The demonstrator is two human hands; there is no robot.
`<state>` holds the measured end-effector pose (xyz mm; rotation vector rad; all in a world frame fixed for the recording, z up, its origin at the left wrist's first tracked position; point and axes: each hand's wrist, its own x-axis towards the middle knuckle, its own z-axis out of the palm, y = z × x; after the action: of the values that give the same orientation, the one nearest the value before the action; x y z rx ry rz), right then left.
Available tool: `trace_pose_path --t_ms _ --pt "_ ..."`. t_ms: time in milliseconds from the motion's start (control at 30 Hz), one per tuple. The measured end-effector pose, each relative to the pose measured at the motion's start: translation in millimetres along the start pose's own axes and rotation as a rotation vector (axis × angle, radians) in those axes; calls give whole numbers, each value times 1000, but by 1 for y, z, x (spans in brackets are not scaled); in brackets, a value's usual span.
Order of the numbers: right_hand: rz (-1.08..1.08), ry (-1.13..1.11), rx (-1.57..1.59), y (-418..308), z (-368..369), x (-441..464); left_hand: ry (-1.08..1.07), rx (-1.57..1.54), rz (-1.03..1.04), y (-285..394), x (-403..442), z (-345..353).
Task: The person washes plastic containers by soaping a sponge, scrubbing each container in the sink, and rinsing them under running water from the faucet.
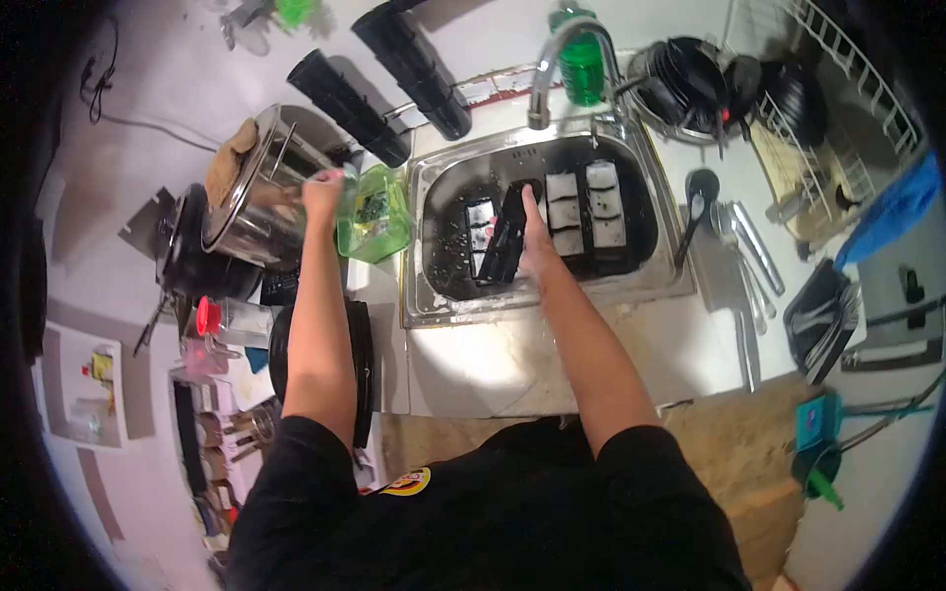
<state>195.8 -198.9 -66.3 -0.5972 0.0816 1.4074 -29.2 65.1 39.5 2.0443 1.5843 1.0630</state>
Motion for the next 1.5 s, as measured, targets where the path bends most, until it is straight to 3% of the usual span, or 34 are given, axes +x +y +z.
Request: trace_pose_path --t_ms 33,100,167,233,300,367,433,500,567,633,733,767,833,867,933,967,1033,1067,1100,1167,1233,1267,1367,1400,1433,1500 --pt "10 -6 25 -1 2 -2 -1 -251 -27 26 -5 -8" --pt "45 -120 53 -2 1 0 -80 -421 109 98 -52 -9" --pt "95 -116 71 -6 13 -13 -170 -291 337 134 -104 24" --pt "155 -208 2 -4 0 -1 -291 -220 320 139 -151 77" --pt "155 -165 63 -1 3 -5 -300 -13 516 150 -195 107" --pt "-75 -137 -42 15 -23 30 -241 -74 519 130 -214 148" --pt "-150 -222 -13 12 -29 30 -326 -26 640 132 -219 138" --pt "-44 -146 -83 11 -36 44 -689 -27 432 138 -216 113" --pt "12 -80 -111 13 -32 47 -632 37 779 116 -192 114" --pt "-1 -46 -171 15 -29 45 -476 98 917 119 -188 119" --pt "-19 -145 55 3 -18 21 -571 -67 685 130 -207 131" --pt "-44 -48 51 7 -26 32 -658 -56 584 132 -207 128" --pt "-57 -35 27 3 -25 32 -701 -61 652 134 -203 112" --pt "-41 -51 75 1 -25 30 -692 -59 653 136 -207 105" --pt "8 -101 204 -9 -9 17 -527 -210 459 149 -220 89" --pt "12 -107 199 -11 -5 8 -396 -269 523 150 -225 92" --pt "-59 -100 6 -2 -8 13 -486 -180 591 141 -226 98" --pt "-55 -98 -1 -2 -12 14 -476 -103 529 135 -224 102" --pt "-36 -44 6 -5 -11 11 -371 13 719 134 -216 102" --pt "-18 3 11 -6 -11 15 -351 352 795 128 -220 97" --pt "-112 67 -136 1 -23 34 -448 168 681 128 -226 93" --pt "-42 29 -64 -1 -27 34 -538 -11 422 130 -233 94" --pt "137 9 16 -9 -9 10 -472 -72 437 132 -231 101" --pt "142 12 12 -7 -6 6 -388 -98 527 129 -226 106" --pt "12 92 -113 -6 -3 2 -388 -100 522 124 -224 108" --pt "-252 240 -358 -3 5 -4 -451 345 637 117 -218 106"
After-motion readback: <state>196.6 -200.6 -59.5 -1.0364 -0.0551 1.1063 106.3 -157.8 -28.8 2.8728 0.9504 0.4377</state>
